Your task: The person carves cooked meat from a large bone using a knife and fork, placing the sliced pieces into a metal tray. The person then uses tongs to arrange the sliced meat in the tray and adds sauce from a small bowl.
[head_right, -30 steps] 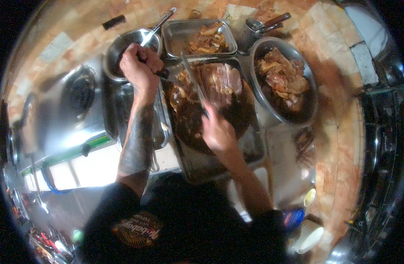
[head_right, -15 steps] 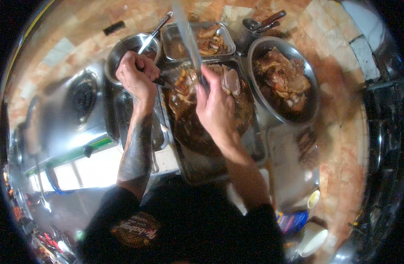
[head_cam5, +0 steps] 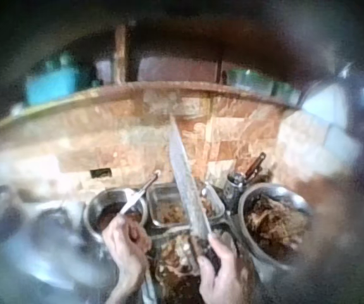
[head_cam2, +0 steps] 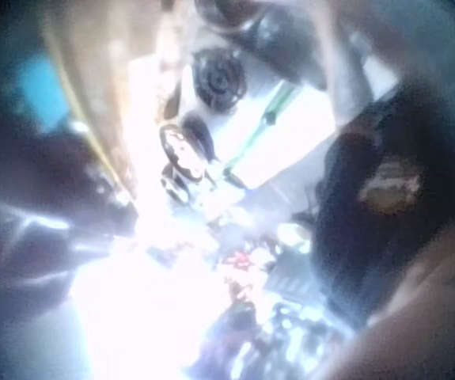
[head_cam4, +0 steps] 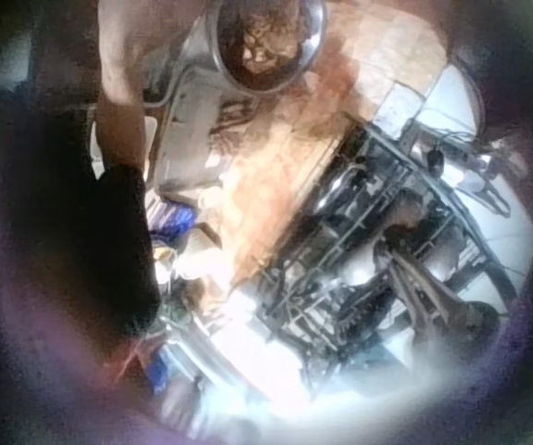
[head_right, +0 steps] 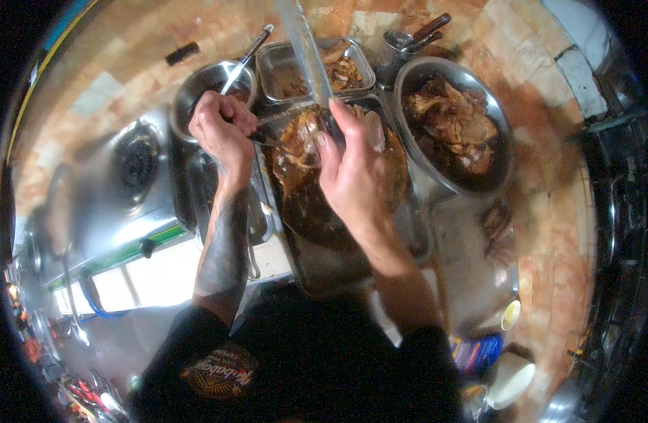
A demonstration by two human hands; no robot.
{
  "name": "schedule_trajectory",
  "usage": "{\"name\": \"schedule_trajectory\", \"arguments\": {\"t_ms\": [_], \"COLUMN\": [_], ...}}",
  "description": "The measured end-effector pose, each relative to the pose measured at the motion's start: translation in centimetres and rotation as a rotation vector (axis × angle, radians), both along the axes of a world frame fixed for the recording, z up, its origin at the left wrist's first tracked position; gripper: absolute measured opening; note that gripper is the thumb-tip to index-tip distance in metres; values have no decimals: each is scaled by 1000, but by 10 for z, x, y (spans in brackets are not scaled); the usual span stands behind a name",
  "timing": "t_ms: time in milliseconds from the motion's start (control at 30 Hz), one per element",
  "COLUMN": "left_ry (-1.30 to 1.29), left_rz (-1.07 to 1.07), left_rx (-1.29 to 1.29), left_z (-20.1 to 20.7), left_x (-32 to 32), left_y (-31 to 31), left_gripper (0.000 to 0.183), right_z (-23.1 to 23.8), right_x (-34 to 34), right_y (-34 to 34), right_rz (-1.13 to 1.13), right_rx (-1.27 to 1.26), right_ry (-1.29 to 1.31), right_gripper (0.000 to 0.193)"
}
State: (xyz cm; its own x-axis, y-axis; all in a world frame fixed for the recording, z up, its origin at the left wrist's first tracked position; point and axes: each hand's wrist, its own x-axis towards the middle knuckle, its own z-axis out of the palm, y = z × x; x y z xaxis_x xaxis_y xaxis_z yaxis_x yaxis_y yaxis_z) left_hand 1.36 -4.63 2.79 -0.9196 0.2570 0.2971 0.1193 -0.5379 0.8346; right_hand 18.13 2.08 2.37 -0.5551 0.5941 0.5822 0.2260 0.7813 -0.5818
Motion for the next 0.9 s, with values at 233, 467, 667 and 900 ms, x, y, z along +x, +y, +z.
{"name": "schedule_trajectory", "arguments": {"t_ms": [233, 467, 667, 900], "left_ry": [142, -133, 53, 448], "left_rz": [112, -33, -400, -414], "left_rx": [-115, 58, 300, 294], "left_z": [4, 36, 72, 89], "left_x": [-7, -24, -3, 138], "left_y": [-11, -45, 19, 172], "left_gripper": [34, 31, 33, 59], "right_z": [-57, -65, -41, -26], "right_x": [16, 39, 96, 124], "right_y": [-5, 15, 41, 83], "right_rz": [51, 135, -117, -360], "right_rx": [-475, -491, -333, 9], "right_ry": [-647, -163, 253, 122], "right_gripper": [48, 51, 45, 46]}}
